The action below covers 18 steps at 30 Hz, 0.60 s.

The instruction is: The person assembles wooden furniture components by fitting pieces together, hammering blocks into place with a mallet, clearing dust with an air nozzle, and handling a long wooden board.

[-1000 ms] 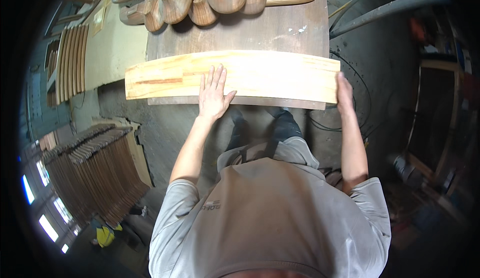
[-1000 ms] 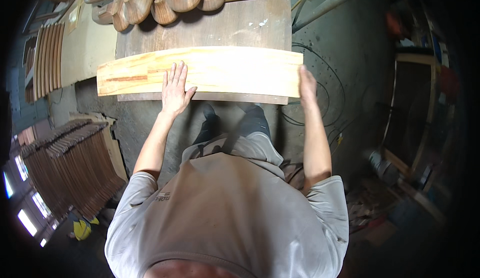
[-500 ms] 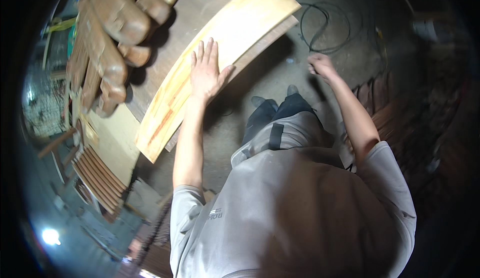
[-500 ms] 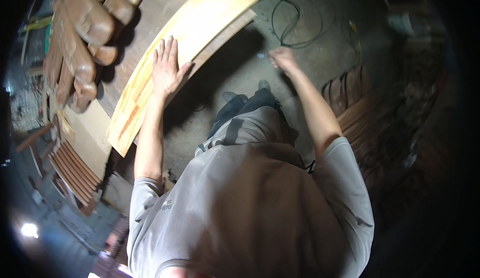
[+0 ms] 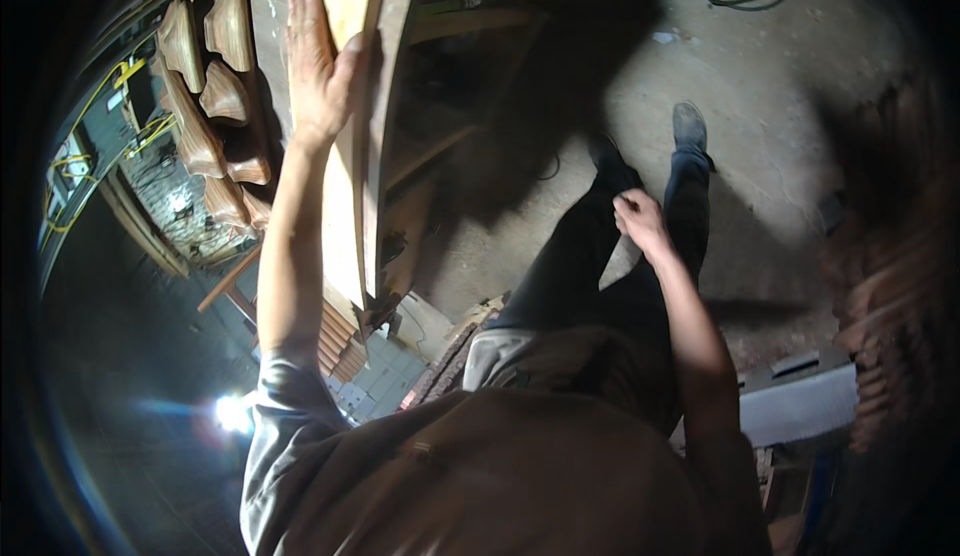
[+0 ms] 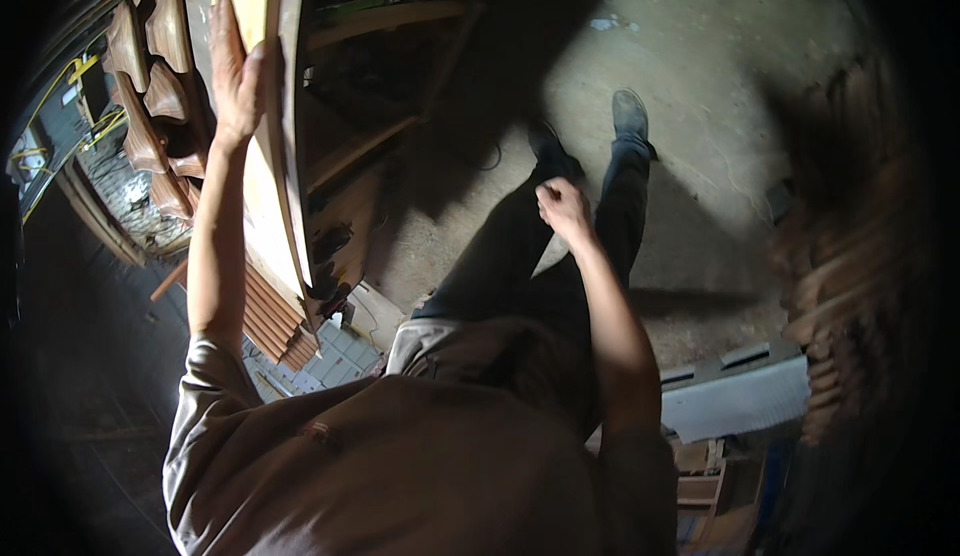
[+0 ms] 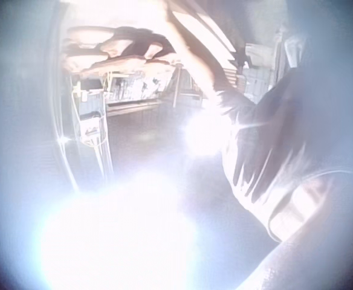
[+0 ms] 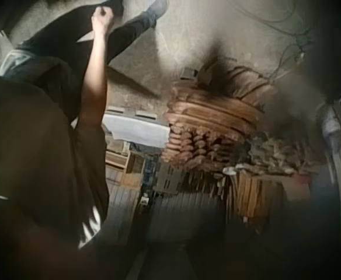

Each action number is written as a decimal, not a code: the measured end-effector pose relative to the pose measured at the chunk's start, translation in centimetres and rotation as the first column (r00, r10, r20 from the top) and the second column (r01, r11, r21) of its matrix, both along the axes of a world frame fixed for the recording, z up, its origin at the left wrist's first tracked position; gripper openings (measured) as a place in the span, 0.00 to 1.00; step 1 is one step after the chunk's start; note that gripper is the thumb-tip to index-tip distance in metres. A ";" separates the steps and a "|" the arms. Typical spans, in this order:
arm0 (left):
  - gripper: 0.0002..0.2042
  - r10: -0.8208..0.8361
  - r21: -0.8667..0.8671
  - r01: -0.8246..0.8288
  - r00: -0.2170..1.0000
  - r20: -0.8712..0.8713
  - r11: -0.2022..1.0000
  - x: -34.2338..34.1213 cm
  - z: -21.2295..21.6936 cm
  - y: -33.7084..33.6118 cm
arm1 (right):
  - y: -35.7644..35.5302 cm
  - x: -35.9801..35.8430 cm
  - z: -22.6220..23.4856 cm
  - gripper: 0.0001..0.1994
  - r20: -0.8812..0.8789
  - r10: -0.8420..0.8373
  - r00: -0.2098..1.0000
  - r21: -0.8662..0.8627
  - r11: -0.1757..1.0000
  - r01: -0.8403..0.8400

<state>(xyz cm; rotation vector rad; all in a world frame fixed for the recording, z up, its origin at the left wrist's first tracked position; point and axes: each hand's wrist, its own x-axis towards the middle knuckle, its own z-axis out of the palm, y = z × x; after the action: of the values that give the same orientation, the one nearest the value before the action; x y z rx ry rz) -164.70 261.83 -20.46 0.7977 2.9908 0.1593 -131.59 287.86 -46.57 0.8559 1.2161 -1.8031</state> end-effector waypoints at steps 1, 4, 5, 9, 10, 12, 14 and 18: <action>0.32 -0.043 0.054 0.042 0.999 0.020 0.998 -0.1 -0.3 0.3 | 0.3 1.2 -1.2 0.07 0.019 -0.010 1.000 -0.011 1.000 0.010; 0.29 -0.037 0.208 0.006 0.989 0.144 0.978 0.6 -0.4 2.1 | 0.0 4.3 -3.8 0.07 0.067 -0.063 0.996 -0.054 0.996 0.066; 0.28 -0.082 0.325 0.020 0.981 0.177 0.946 0.8 -0.8 2.3 | -0.3 4.8 -3.8 0.07 0.073 -0.098 0.993 -0.089 0.991 0.104; 0.27 -0.061 0.313 0.001 0.982 0.181 0.950 1.2 -0.6 2.2 | -1.5 5.2 -3.6 0.06 0.038 -0.084 0.996 -0.118 0.989 0.088; 0.27 -0.042 0.327 -0.025 0.979 0.198 0.945 1.5 -0.6 2.3 | -1.8 5.6 -3.4 0.07 0.027 -0.095 0.995 -0.108 0.989 0.097; 0.26 0.008 0.340 -0.082 0.977 0.213 0.937 2.1 -0.6 2.2 | -2.1 6.0 -3.2 0.07 0.026 -0.074 0.997 -0.066 0.995 0.075; 0.24 -0.012 0.331 -0.047 0.985 0.174 0.942 2.2 -0.8 2.2 | -2.3 6.4 -3.6 0.07 0.028 -0.049 0.998 -0.049 0.998 0.050; 0.21 0.040 0.373 -0.076 0.994 0.105 0.925 2.9 -1.5 2.5 | -2.3 6.0 -3.3 0.07 0.046 -0.038 0.998 -0.030 0.999 0.040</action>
<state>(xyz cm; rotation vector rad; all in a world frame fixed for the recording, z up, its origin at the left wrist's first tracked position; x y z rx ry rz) -161.76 264.28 -21.91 0.7002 2.9297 0.7715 -125.54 285.52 -49.83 0.9039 1.1470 -1.8191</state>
